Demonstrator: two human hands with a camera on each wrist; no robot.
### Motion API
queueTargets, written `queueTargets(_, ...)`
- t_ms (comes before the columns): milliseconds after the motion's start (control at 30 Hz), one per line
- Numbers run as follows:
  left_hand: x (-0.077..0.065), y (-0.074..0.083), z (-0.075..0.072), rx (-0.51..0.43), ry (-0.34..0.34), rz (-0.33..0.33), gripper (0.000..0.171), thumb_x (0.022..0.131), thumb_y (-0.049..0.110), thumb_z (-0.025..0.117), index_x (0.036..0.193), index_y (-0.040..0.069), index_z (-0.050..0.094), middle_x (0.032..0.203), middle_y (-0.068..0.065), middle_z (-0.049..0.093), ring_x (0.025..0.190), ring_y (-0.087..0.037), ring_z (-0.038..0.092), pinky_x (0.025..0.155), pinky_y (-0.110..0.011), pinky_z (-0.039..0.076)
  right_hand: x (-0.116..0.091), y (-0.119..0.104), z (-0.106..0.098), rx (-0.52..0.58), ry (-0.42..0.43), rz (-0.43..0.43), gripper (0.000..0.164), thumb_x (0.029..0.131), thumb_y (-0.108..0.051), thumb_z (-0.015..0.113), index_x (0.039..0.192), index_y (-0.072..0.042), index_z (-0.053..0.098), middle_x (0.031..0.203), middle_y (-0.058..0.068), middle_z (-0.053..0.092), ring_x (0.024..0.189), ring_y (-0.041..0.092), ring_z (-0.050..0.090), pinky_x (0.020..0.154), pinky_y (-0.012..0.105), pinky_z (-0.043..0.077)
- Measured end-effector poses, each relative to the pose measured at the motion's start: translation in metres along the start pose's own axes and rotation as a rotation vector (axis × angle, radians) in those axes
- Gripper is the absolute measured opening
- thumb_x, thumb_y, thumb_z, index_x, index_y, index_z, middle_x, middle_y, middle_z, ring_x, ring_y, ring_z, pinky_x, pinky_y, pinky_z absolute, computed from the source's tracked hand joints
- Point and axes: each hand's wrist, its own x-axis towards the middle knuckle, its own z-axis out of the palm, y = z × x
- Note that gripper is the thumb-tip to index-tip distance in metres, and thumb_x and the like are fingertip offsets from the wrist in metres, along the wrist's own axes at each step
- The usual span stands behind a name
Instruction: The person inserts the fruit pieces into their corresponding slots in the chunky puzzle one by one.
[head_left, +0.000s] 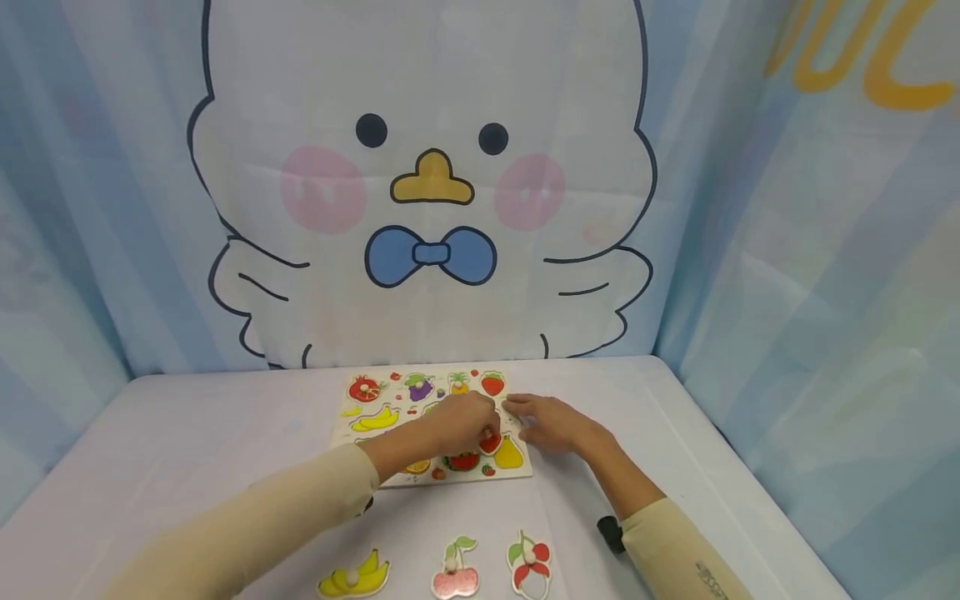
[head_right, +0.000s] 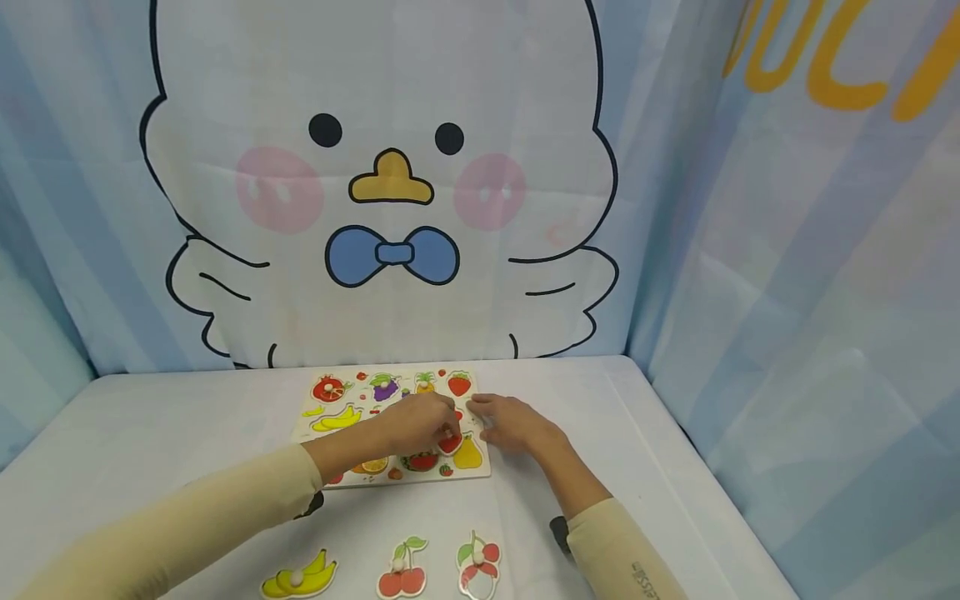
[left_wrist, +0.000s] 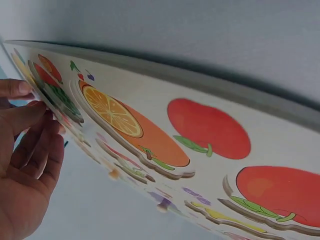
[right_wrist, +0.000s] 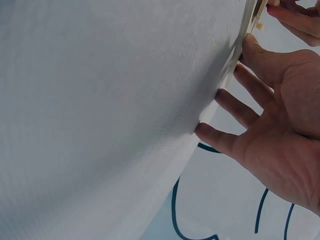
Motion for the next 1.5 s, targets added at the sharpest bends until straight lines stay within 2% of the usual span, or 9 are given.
queueTargets(67,0.004,-0.004,0.0,-0.002,0.004,-0.005,0.013,0.097,0.012,0.074,0.106,0.014,0.082,0.098,0.003,0.073,0.084,-0.008,0.061,0.081,-0.021,0.056,-0.001,0.0,0.0,0.003,0.001,0.001,0.058,0.099,-0.018,0.071,0.154,-0.021,0.053,0.164,-0.001,0.044,0.152,0.032,0.041,0.121,0.054,0.037)
queueTargets(400,0.022,-0.021,-0.005,-0.047,0.01,-0.082,0.017,0.097,0.007,0.071,0.109,0.013,0.082,0.105,0.0,0.077,0.098,-0.017,0.067,0.097,-0.033,0.057,-0.001,0.002,0.0,0.006,0.003,0.001,0.057,0.099,-0.017,0.071,0.153,-0.021,0.054,0.164,0.001,0.045,0.151,0.032,0.041,0.121,0.055,0.037)
queueTargets(767,0.045,-0.029,-0.01,-0.08,-0.036,-0.232,0.026,0.095,0.006,0.075,0.119,0.014,0.079,0.119,-0.002,0.073,0.101,-0.016,0.062,0.099,-0.031,0.057,0.0,0.004,0.0,0.01,-0.007,-0.02,0.058,0.1,-0.018,0.07,0.155,-0.022,0.052,0.165,0.002,0.043,0.151,0.033,0.041,0.121,0.055,0.036)
queueTargets(1033,0.061,-0.036,-0.006,-0.065,-0.038,-0.269,0.028,0.094,0.007,0.077,0.121,0.016,0.078,0.118,-0.001,0.072,0.102,-0.017,0.06,0.102,-0.032,0.055,-0.003,0.004,-0.001,0.031,-0.004,0.0,0.058,0.099,-0.018,0.071,0.154,-0.023,0.053,0.165,0.0,0.043,0.152,0.033,0.04,0.121,0.055,0.036)
queueTargets(1267,0.069,-0.038,-0.003,-0.061,-0.046,-0.263,0.027,0.095,0.009,0.075,0.122,0.014,0.077,0.12,-0.003,0.073,0.103,-0.019,0.06,0.101,-0.032,0.056,-0.003,0.005,0.0,0.03,-0.004,-0.011,0.058,0.099,-0.019,0.071,0.154,-0.023,0.053,0.165,0.001,0.043,0.152,0.032,0.04,0.121,0.054,0.037)
queueTargets(1500,0.077,-0.041,-0.002,-0.064,0.004,-0.268,0.022,0.096,0.009,0.075,0.117,0.013,0.079,0.118,-0.003,0.073,0.101,-0.018,0.062,0.098,-0.03,0.057,-0.003,0.005,-0.001,0.014,-0.002,-0.014,0.06,0.099,-0.019,0.072,0.155,-0.025,0.051,0.165,-0.001,0.043,0.152,0.031,0.04,0.121,0.052,0.037)
